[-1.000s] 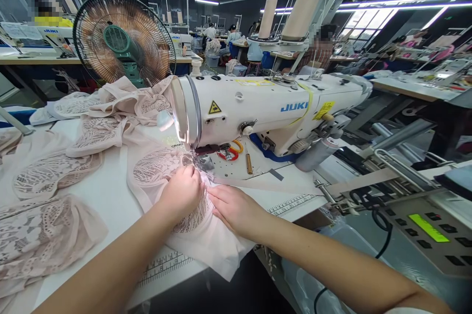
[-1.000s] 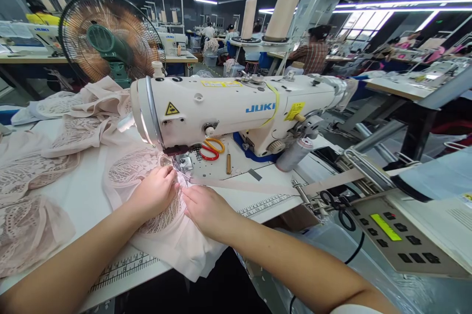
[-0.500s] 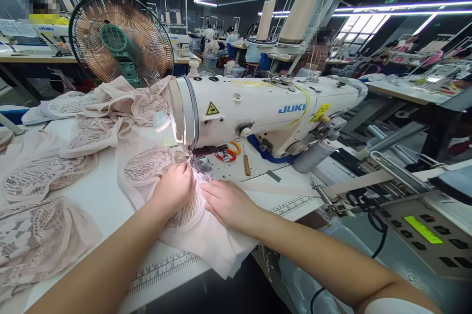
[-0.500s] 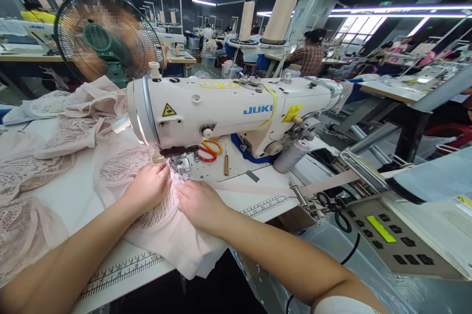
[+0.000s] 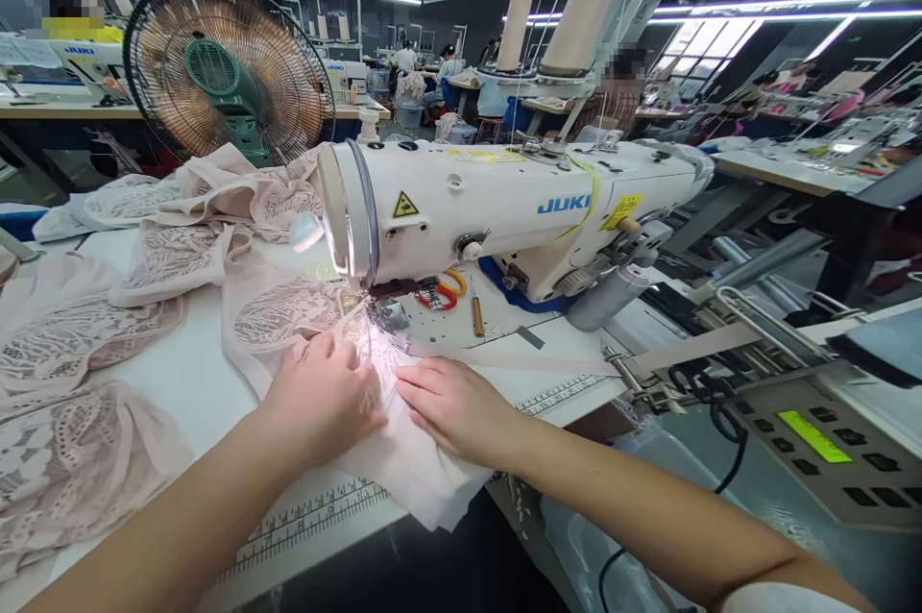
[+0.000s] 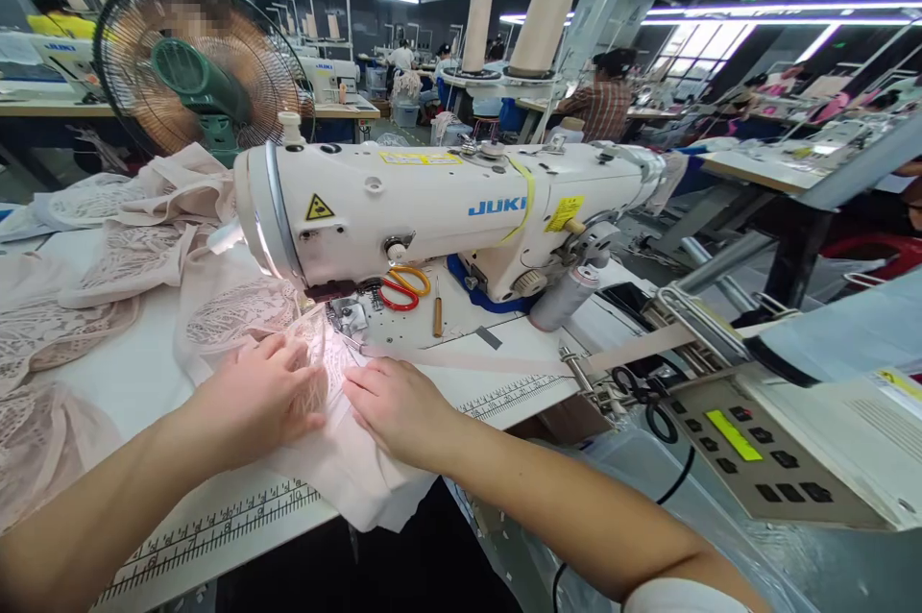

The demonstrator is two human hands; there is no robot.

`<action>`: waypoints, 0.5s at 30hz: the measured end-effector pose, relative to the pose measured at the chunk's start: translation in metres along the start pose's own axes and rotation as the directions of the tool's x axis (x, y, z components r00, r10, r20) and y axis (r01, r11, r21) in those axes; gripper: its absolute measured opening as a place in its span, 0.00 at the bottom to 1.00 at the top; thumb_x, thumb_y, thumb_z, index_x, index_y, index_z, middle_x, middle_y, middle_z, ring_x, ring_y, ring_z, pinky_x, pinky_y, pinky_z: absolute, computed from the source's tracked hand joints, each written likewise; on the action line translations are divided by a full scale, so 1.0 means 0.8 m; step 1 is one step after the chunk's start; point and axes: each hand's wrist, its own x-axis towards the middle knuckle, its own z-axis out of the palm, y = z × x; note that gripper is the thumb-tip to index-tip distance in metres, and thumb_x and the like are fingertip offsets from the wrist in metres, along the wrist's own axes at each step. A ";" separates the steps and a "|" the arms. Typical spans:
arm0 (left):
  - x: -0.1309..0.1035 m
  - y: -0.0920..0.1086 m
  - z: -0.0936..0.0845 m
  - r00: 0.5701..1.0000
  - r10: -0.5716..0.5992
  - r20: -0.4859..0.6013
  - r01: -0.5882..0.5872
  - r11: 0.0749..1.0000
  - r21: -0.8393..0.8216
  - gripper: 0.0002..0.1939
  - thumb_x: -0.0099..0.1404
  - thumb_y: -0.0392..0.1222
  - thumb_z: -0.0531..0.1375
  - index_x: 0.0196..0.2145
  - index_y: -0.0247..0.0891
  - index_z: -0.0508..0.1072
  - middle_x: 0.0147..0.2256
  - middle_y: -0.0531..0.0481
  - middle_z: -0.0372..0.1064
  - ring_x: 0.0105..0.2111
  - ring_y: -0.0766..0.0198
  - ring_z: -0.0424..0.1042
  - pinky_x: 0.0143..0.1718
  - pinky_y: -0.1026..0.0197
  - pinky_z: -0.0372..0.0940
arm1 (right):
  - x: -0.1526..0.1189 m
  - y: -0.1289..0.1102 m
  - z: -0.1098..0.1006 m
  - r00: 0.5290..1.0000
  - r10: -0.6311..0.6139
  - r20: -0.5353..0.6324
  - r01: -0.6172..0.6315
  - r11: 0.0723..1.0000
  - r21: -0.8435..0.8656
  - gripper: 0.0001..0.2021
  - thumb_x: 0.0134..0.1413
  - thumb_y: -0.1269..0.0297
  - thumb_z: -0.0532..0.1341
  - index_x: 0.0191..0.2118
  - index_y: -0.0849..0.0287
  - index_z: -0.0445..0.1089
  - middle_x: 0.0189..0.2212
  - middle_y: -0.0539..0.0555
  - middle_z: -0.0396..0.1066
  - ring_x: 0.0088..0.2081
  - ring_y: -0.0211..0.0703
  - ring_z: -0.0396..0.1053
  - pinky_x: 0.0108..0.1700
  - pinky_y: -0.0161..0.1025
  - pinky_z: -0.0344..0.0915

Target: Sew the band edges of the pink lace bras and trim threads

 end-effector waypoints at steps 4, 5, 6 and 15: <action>-0.016 -0.008 0.018 0.996 -0.073 0.045 0.074 0.997 -0.019 0.30 0.55 0.52 0.64 0.55 0.44 0.69 0.61 0.33 0.57 0.59 0.29 0.53 0.40 0.25 0.62 | -0.002 0.002 0.001 1.000 -0.014 -0.012 0.015 1.000 0.010 0.14 0.62 0.66 0.53 0.50 0.65 0.69 0.52 0.59 0.70 0.48 0.49 0.66 0.51 0.45 0.65; -0.018 -0.013 0.027 0.995 -0.094 0.039 0.095 0.995 -0.026 0.30 0.57 0.52 0.63 0.57 0.45 0.67 0.63 0.34 0.52 0.61 0.30 0.51 0.41 0.25 0.62 | 0.000 0.002 0.001 1.000 -0.012 -0.011 0.012 1.000 0.007 0.15 0.62 0.66 0.53 0.50 0.65 0.69 0.52 0.59 0.70 0.47 0.49 0.66 0.51 0.45 0.65; -0.018 -0.020 0.036 0.994 -0.107 0.029 0.108 0.994 -0.035 0.30 0.59 0.52 0.61 0.58 0.46 0.65 0.65 0.34 0.49 0.62 0.30 0.50 0.41 0.26 0.63 | 0.002 0.002 0.002 1.000 -0.009 -0.006 0.009 1.000 0.004 0.15 0.62 0.66 0.53 0.50 0.66 0.69 0.52 0.59 0.70 0.47 0.49 0.65 0.50 0.46 0.65; 0.004 -0.098 0.080 0.970 0.098 -0.220 -0.118 0.990 -0.081 0.32 0.61 0.57 0.59 0.60 0.44 0.64 0.66 0.36 0.46 0.63 0.37 0.50 0.55 0.39 0.59 | 0.037 0.001 -0.006 0.986 0.064 0.155 -0.047 0.993 -0.108 0.13 0.62 0.66 0.53 0.45 0.65 0.71 0.48 0.59 0.71 0.39 0.48 0.66 0.38 0.44 0.66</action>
